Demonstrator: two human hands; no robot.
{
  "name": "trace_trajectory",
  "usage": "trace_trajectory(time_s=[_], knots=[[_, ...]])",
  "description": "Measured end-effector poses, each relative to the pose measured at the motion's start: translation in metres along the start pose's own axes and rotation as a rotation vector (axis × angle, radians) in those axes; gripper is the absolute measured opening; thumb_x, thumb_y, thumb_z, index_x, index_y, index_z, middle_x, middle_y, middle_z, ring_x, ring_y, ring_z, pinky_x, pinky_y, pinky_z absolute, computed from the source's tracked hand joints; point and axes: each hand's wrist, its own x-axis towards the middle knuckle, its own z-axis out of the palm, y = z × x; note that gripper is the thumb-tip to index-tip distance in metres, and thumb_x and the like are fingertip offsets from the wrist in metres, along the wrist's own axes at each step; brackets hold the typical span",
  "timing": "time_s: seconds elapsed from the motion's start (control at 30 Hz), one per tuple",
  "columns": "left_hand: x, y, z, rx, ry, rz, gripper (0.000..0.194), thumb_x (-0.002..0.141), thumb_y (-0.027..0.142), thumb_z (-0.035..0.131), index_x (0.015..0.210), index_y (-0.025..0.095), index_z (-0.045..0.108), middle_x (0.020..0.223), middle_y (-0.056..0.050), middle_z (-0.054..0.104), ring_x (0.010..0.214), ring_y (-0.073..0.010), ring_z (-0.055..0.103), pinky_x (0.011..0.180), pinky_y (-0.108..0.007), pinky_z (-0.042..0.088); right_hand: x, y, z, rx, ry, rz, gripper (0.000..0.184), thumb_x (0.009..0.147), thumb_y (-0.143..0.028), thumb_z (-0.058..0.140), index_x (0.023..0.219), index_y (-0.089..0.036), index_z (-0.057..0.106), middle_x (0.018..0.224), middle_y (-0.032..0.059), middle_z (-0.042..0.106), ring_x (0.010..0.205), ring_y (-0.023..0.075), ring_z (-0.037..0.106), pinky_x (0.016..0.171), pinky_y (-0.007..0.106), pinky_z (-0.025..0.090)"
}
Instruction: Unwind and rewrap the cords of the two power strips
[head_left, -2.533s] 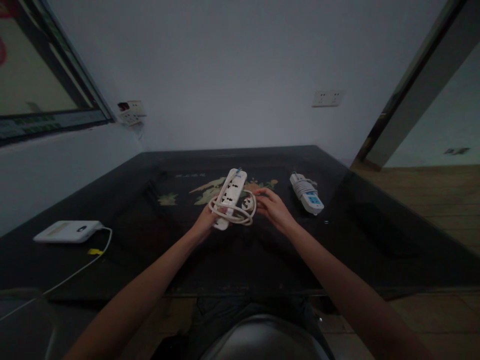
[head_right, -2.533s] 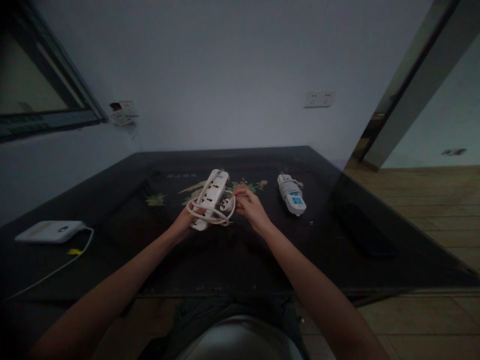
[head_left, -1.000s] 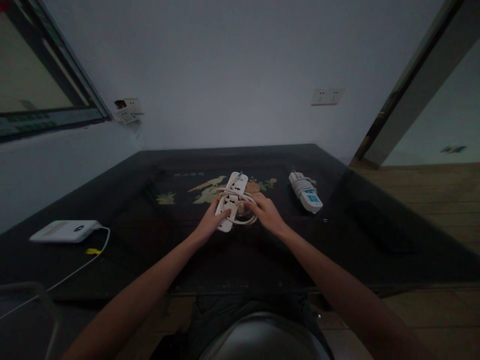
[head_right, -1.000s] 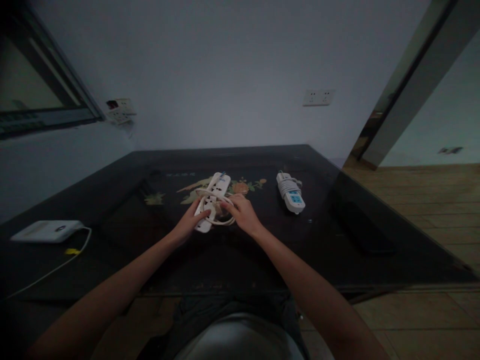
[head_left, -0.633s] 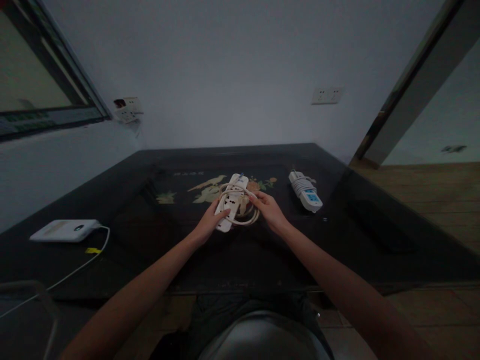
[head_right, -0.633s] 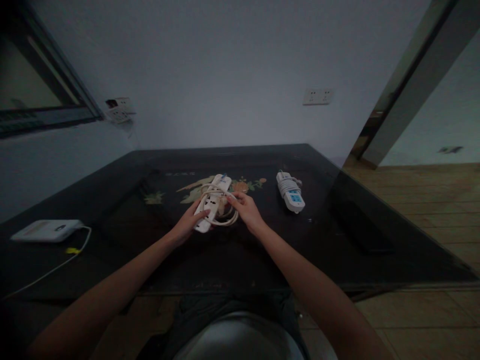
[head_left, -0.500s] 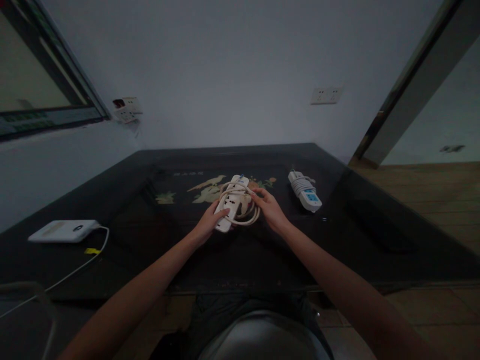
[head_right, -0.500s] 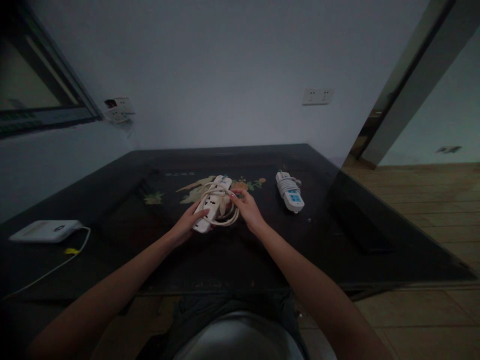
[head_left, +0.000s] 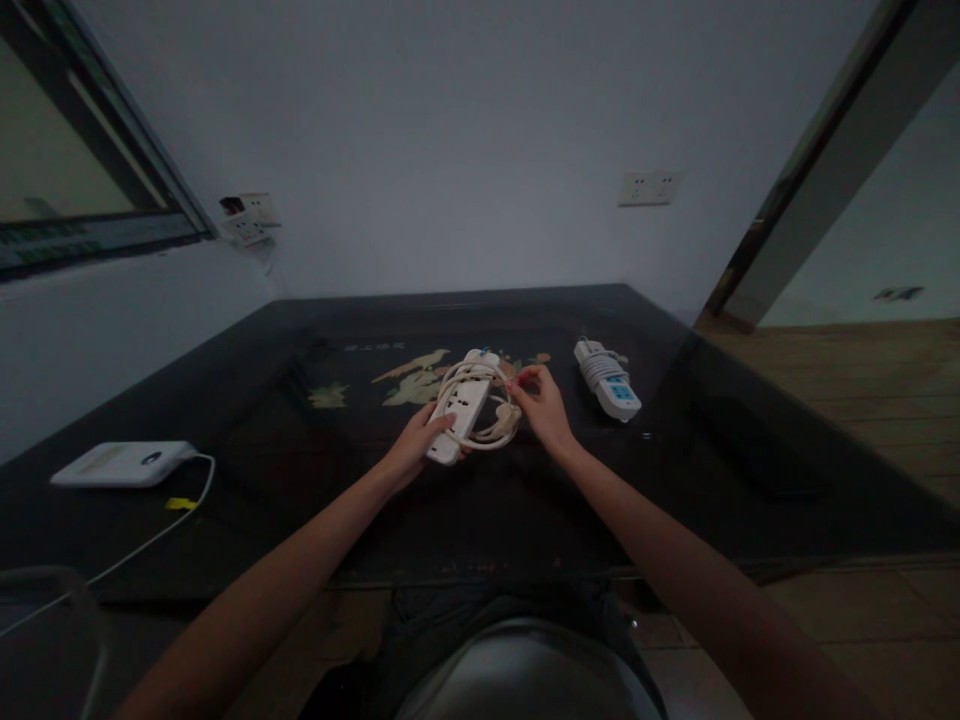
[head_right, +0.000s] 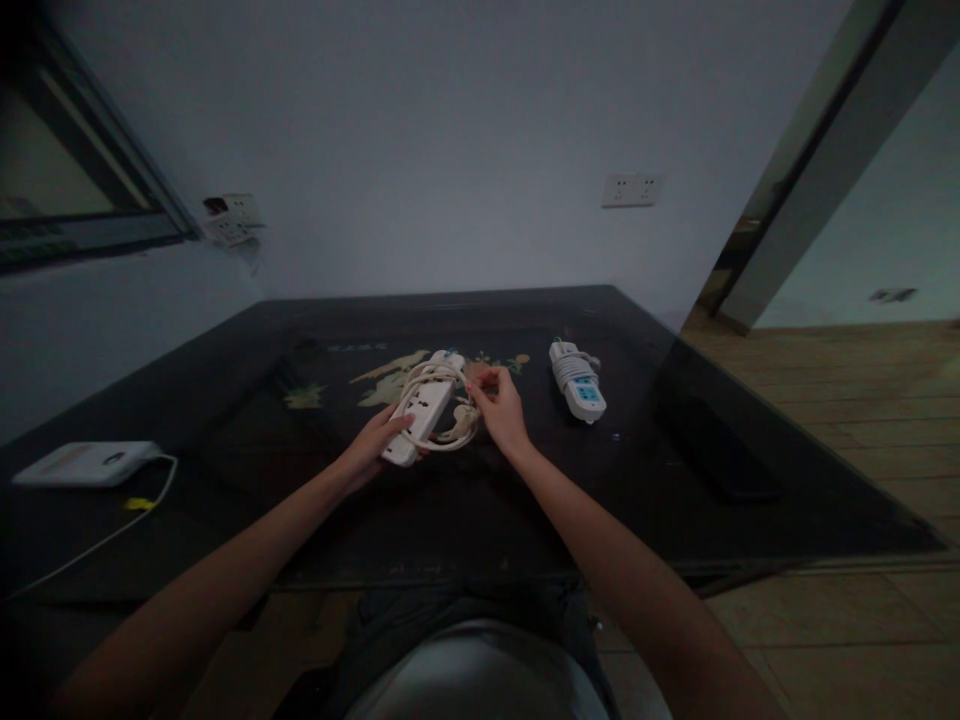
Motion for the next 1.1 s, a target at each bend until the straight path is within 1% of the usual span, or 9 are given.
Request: trace_trajectory(time_s=[0.07,0.17,0.23,0.4,0.47,0.6,0.77,0.97,1.1], knots=[[0.003,-0.002,-0.003,0.019,0.027,0.031,0.046,0.076,0.030,0.066,0.115,0.015,0.049,0.083,-0.006,0.067,0.055,-0.0186,0.065,0.050,-0.032,0.055,0.001,-0.001,-0.002,-0.067,0.022,-0.044,0.029,0.073,-0.045,0.063,0.082,-0.023,0.047,0.086,0.0032,0.059,0.083,0.0190,0.056,0.069,0.029,0.045],[0.012,-0.008,-0.012,0.089,0.104,0.149,0.048,0.073,0.034,0.069,0.113,0.016,0.051,0.086,-0.005,0.066,0.056,-0.0159,0.063,0.048,-0.027,0.052,-0.001,-0.001,-0.002,-0.143,-0.007,-0.067,0.029,0.080,-0.050,0.054,0.081,-0.022,0.049,0.079,0.0022,0.058,0.074,0.0178,0.055,0.066,0.029,0.043],[0.017,-0.010,-0.018,0.157,0.163,0.240,0.047,0.072,0.037,0.071,0.111,0.017,0.053,0.087,-0.004,0.065,0.060,-0.0148,0.062,0.049,-0.025,0.051,-0.005,-0.001,-0.001,-0.221,-0.057,-0.049,0.032,0.078,-0.053,0.057,0.082,-0.022,0.050,0.072,0.0002,0.058,0.066,0.0170,0.054,0.062,0.028,0.040],[0.018,-0.007,-0.019,0.239,0.235,0.382,0.052,0.072,0.038,0.070,0.115,0.017,0.051,0.099,-0.006,0.065,0.080,-0.0191,0.065,0.067,-0.029,0.054,-0.016,-0.009,0.003,-0.724,-0.201,0.021,0.041,0.073,-0.063,0.061,0.074,-0.023,0.053,0.066,0.0004,0.061,0.062,0.0177,0.056,0.053,0.026,0.029],[0.016,-0.005,-0.016,0.268,0.216,0.397,0.054,0.073,0.038,0.069,0.118,0.017,0.048,0.100,-0.007,0.065,0.084,-0.0209,0.065,0.070,-0.031,0.054,-0.018,-0.012,0.003,-0.804,-0.215,0.002,0.041,0.076,-0.062,0.059,0.069,-0.022,0.054,0.067,0.0014,0.063,0.063,0.0177,0.056,0.052,0.025,0.027],[0.014,-0.005,-0.017,0.353,0.195,0.389,0.059,0.074,0.040,0.068,0.124,0.018,0.045,0.103,-0.009,0.065,0.084,-0.0233,0.065,0.066,-0.032,0.054,-0.017,-0.008,0.003,-0.761,-0.192,-0.025,0.040,0.078,-0.060,0.057,0.066,-0.021,0.054,0.064,0.0014,0.061,0.060,0.0165,0.054,0.051,0.025,0.026],[0.014,-0.006,-0.023,0.476,0.168,0.400,0.065,0.075,0.039,0.068,0.131,0.019,0.040,0.103,-0.009,0.065,0.084,-0.0236,0.065,0.064,-0.030,0.052,-0.013,0.001,0.003,-0.666,-0.182,-0.070,0.035,0.080,-0.055,0.056,0.070,-0.021,0.053,0.062,-0.0004,0.057,0.059,0.0149,0.052,0.053,0.024,0.032],[0.016,-0.002,-0.021,0.373,0.180,0.255,0.060,0.072,0.039,0.071,0.123,0.019,0.046,0.092,-0.005,0.066,0.070,-0.0190,0.064,0.056,-0.025,0.049,-0.010,-0.011,-0.004,-0.452,-0.247,-0.289,0.024,0.079,-0.045,0.065,0.082,-0.022,0.058,0.066,-0.0007,0.059,0.058,0.0156,0.053,0.057,0.027,0.039],[0.018,-0.004,-0.021,0.292,0.155,0.213,0.063,0.069,0.036,0.074,0.123,0.019,0.047,0.093,-0.005,0.066,0.068,-0.0181,0.064,0.058,-0.026,0.051,-0.007,-0.018,-0.008,-0.369,-0.283,-0.320,0.022,0.078,-0.041,0.067,0.088,-0.022,0.061,0.078,0.0030,0.066,0.067,0.0183,0.060,0.064,0.031,0.045]])
